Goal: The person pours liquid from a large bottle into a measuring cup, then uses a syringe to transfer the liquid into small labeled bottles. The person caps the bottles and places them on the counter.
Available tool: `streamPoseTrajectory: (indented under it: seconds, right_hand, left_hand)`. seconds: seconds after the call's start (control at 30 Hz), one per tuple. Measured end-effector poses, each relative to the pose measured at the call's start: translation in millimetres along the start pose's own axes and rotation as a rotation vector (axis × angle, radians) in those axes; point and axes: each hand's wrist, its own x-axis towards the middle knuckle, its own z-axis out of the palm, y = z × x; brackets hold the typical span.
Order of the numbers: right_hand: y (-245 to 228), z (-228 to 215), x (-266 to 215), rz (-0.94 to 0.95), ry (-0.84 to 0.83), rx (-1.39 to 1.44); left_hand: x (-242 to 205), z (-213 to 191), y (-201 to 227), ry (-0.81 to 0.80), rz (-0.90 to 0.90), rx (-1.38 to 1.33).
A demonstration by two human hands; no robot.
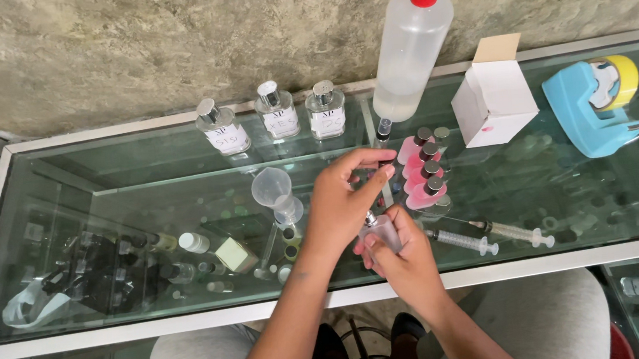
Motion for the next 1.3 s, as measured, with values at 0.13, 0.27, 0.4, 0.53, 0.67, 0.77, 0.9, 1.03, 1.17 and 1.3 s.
streamPoseTrajectory:
  seconds: [0.13,0.27,0.4,0.53,0.67,0.77,0.9,1.03,1.17,1.3]
  right_hand:
    - [6.4,-3.3,0.3,0.039,0.025,0.043]
    - [9.3,-3.7,-2.1,0.003,-0.001,0.091]
    - [16.3,-6.0,-0.8,0.026,-0.014,0.106]
    - [7.1,-3.6,-1.8,0.009,-0.024,0.086]
    - [5.3,-2.5,-0.4,-0.012,-0.028,0.108]
    - [5.1,-4.4,2.2,-0.04,-0.053,0.145]
    - [8.1,-4.8,6.9,-0.035,-0.11,0.261]
    - [12.5,-0.9,14.9,0.013,-0.094,0.368]
    - [12.0,1.1,21.7,0.105,-0.128,0.38]
    - [13.2,0.1,24.4,0.099,-0.194,0.298]
  left_hand:
    - [11.8,4.5,-15.9,-0.031,-0.046,-0.121]
    - [19.1,8.6,-50.8,-0.027,-0.006,-0.06]
    - [17.3,15.5,-72.9,-0.012,0.128,0.201]
    - [17.6,17.2,-83.1,-0.023,0.279,0.223]
    - [4.0,8.3,-65.5,-0.024,0.207,0.29]
    - [-17.6,0.2,-47.9,0.015,0.166,0.278]
    - [-47.7,-8.6,-13.5,0.067,-0.024,-0.055]
    - [-55.5,-5.3,-33.8,0.018,-0.065,-0.636]
    - [-50.2,-5.3,-46.7,0.037,-0.092,-0.794]
    - [-54.2,-10.8,-44.0,0.072,-0.169,-0.829]
